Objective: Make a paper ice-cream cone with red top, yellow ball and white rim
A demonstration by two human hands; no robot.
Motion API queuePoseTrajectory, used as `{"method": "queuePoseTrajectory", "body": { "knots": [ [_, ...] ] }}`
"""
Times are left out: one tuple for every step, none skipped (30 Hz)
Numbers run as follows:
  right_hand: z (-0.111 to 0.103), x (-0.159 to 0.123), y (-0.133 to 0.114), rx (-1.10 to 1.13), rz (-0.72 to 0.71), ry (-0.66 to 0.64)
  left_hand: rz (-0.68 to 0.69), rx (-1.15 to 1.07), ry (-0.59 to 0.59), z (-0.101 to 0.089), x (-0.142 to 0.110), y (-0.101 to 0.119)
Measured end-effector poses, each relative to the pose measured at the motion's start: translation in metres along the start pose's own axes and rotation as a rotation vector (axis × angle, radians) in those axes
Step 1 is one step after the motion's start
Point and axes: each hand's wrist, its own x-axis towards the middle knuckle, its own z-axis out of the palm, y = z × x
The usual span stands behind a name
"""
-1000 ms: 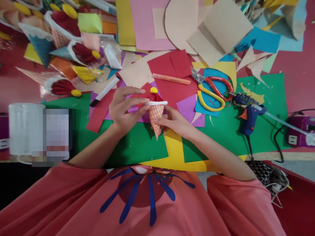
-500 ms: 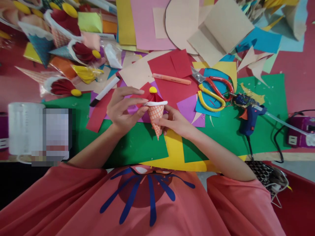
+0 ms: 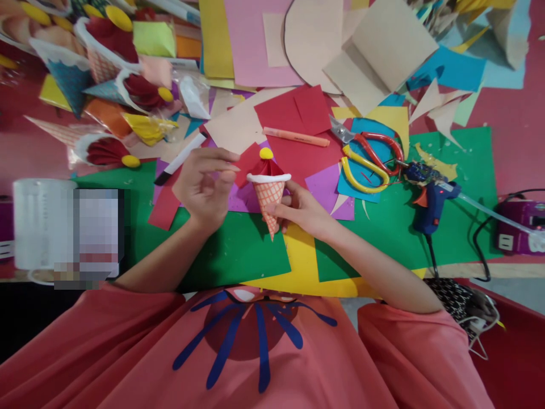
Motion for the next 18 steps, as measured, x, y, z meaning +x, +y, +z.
{"method": "queuePoseTrajectory", "body": {
  "knots": [
    [0.0,0.0,-0.001,0.002,-0.007,0.008,-0.057,-0.037,0.053,0.001,0.0,-0.003],
    [0.0,-0.001,-0.002,0.003,-0.019,0.018,-0.116,-0.07,0.107,0.002,0.001,-0.007],
    [0.0,-0.001,-0.003,0.001,-0.035,0.029,-0.169,-0.1,0.15,0.002,0.002,-0.011],
    [0.0,-0.002,-0.003,-0.003,-0.053,0.042,-0.212,-0.123,0.163,0.003,0.003,-0.015],
    [0.001,-0.002,-0.004,-0.007,-0.075,0.057,-0.205,-0.123,0.181,0.003,0.003,-0.018],
    [0.001,-0.002,-0.004,-0.011,-0.1,0.073,-0.182,-0.103,0.154,0.002,0.004,-0.019],
    [0.001,-0.002,-0.004,-0.017,-0.124,0.09,-0.137,-0.085,0.111,0.001,0.005,-0.019],
    [0.002,-0.002,-0.003,-0.028,-0.145,0.107,-0.089,-0.067,0.058,0.0,0.005,-0.018],
    [0.002,-0.002,-0.002,-0.045,-0.163,0.122,-0.034,-0.041,-0.015,-0.001,0.005,-0.015],
    [0.002,-0.002,0.0,-0.067,-0.178,0.133,0.039,-0.012,-0.089,-0.002,0.005,-0.012],
    [0.003,-0.001,0.001,-0.096,-0.187,0.141,0.114,0.026,-0.121,-0.003,0.005,-0.008],
    [0.003,-0.001,0.003,-0.125,-0.194,0.146,0.192,0.061,-0.139,-0.003,0.004,-0.005],
    [0.004,-0.001,0.004,-0.149,-0.199,0.149,0.248,0.093,-0.148,-0.004,0.004,-0.002],
    [0.004,-0.001,0.005,-0.167,-0.203,0.147,0.286,0.119,-0.147,-0.004,0.004,0.0],
    [0.004,-0.001,0.006,-0.174,-0.211,0.145,0.309,0.133,-0.148,-0.004,0.003,0.001],
    [0.003,-0.001,0.006,-0.173,-0.22,0.141,0.313,0.137,-0.151,-0.003,0.003,0.002],
    [0.003,-0.001,0.005,-0.162,-0.228,0.134,0.31,0.134,-0.154,-0.003,0.003,0.002],
    [0.002,-0.001,0.005,-0.146,-0.236,0.127,0.311,0.121,-0.153,-0.003,0.003,0.002]
  ]
}}
